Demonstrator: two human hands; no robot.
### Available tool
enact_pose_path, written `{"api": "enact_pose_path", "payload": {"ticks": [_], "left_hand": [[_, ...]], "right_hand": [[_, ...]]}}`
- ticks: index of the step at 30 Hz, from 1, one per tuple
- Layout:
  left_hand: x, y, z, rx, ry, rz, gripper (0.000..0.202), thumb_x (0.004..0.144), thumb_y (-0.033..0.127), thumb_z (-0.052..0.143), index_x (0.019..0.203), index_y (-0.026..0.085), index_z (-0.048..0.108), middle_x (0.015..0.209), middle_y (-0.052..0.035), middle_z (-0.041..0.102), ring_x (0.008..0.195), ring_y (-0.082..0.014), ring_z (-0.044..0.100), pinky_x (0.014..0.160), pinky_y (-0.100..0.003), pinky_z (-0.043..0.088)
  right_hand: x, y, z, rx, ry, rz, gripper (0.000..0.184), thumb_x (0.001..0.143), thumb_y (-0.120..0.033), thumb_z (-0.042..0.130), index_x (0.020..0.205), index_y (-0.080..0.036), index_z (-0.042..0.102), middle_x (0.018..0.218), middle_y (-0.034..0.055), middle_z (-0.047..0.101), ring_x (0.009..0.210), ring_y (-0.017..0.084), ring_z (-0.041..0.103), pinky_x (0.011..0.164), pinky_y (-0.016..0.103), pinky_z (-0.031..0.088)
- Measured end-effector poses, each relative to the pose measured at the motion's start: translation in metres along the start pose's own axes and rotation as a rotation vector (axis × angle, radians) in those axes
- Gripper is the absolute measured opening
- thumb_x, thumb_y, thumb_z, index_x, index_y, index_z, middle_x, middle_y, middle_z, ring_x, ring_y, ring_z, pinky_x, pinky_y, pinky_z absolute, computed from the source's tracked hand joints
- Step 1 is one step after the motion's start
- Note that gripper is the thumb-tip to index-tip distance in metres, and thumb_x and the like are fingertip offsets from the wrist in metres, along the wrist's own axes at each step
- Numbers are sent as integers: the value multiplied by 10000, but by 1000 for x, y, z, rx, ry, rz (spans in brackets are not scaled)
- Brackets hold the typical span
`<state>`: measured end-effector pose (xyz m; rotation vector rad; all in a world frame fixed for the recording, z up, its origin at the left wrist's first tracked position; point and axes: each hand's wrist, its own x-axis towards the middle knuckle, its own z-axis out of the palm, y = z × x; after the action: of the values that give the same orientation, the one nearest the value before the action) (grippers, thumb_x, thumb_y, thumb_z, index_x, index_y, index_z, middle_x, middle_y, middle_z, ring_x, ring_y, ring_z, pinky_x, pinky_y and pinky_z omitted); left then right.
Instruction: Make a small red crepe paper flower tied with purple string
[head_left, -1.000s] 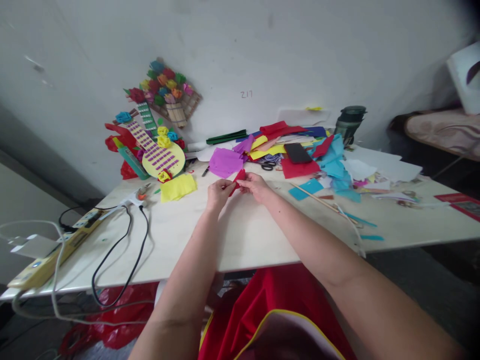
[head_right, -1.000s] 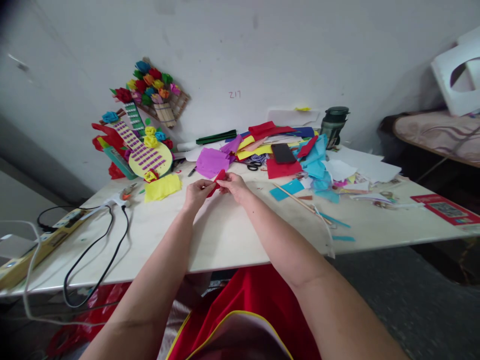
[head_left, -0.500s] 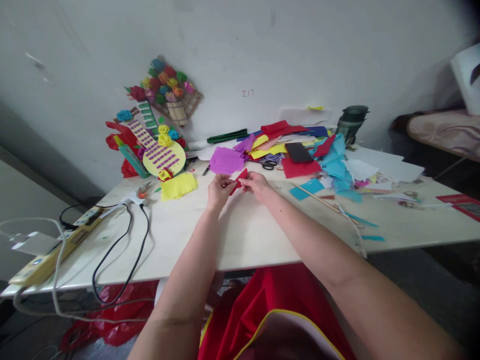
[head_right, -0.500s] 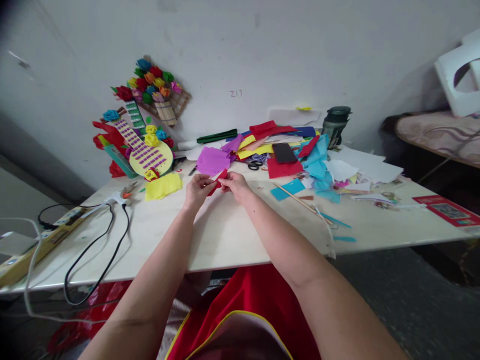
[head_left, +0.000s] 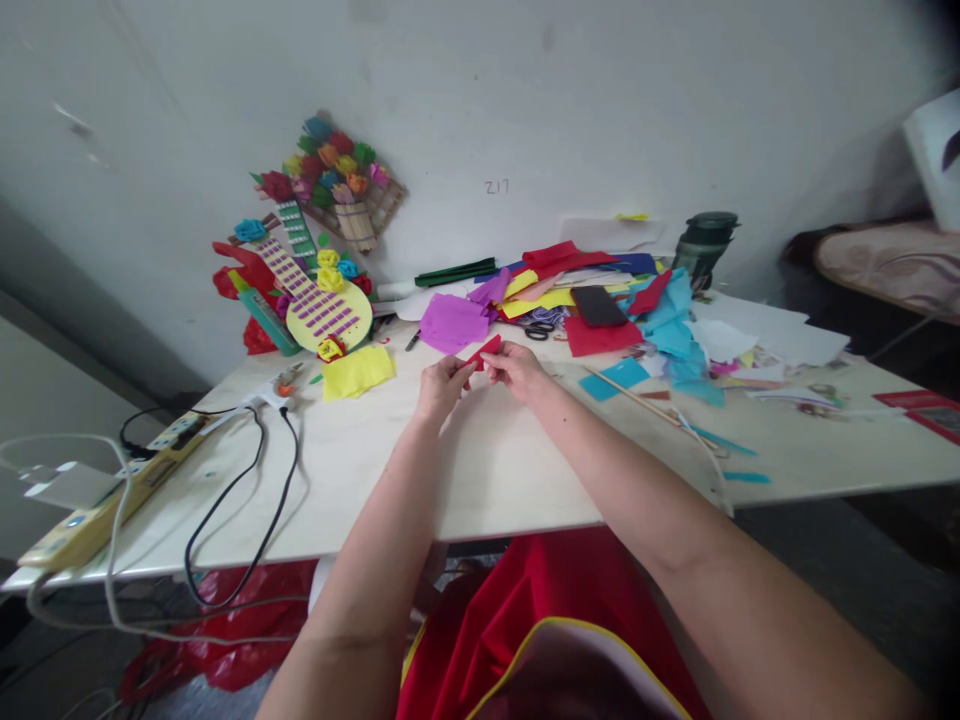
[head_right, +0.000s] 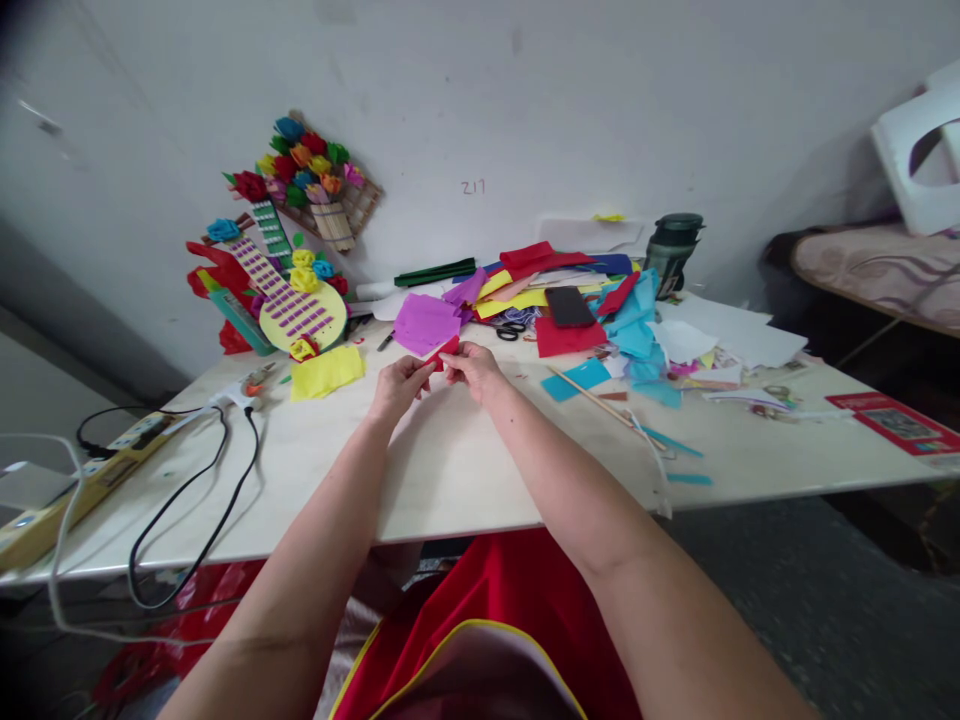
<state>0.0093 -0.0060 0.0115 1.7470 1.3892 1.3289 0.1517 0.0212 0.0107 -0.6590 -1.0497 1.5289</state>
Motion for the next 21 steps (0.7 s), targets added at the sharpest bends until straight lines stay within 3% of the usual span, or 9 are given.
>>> {"api": "enact_pose_path", "payload": {"ticks": [4,8,11,15,21], "left_hand": [[0,-1,0,56,3,22,297,733,440,567,649,155,560,477,35,530,388,-63,424,427,-186,351],[-2,-2,-1,185,-13,88,247,775,384,525,686,158,571,498,33,540,425,-69,450,479,-187,366],[-2,-4,-1,304,-19,178,222,798,354,507,708,162,573,506,27,539,457,-79,467,518,-195,367],[-2,-4,0,425,-14,280,201,819,327,495,738,162,576,520,14,545,480,-93,472,554,-210,361],[-2,-1,2,513,-13,279,191,831,332,490,782,168,576,545,3,557,515,-109,495,574,-215,359]], "right_hand": [[-3,-5,1,3,33,46,172,613,-149,712,671,-135,550,468,-24,580,428,81,529,437,190,445],[-6,-9,1,71,-16,70,116,671,-75,651,707,-128,554,587,25,654,548,104,620,559,204,526],[-5,-8,1,90,-28,65,79,721,-118,623,746,-132,550,596,29,660,518,114,618,524,223,536],[-2,-5,1,58,63,62,98,738,-141,619,695,-133,531,520,17,630,439,104,581,441,204,511],[-1,-3,1,73,103,51,97,732,-73,579,668,-128,531,545,28,646,431,104,579,438,211,509]]}}
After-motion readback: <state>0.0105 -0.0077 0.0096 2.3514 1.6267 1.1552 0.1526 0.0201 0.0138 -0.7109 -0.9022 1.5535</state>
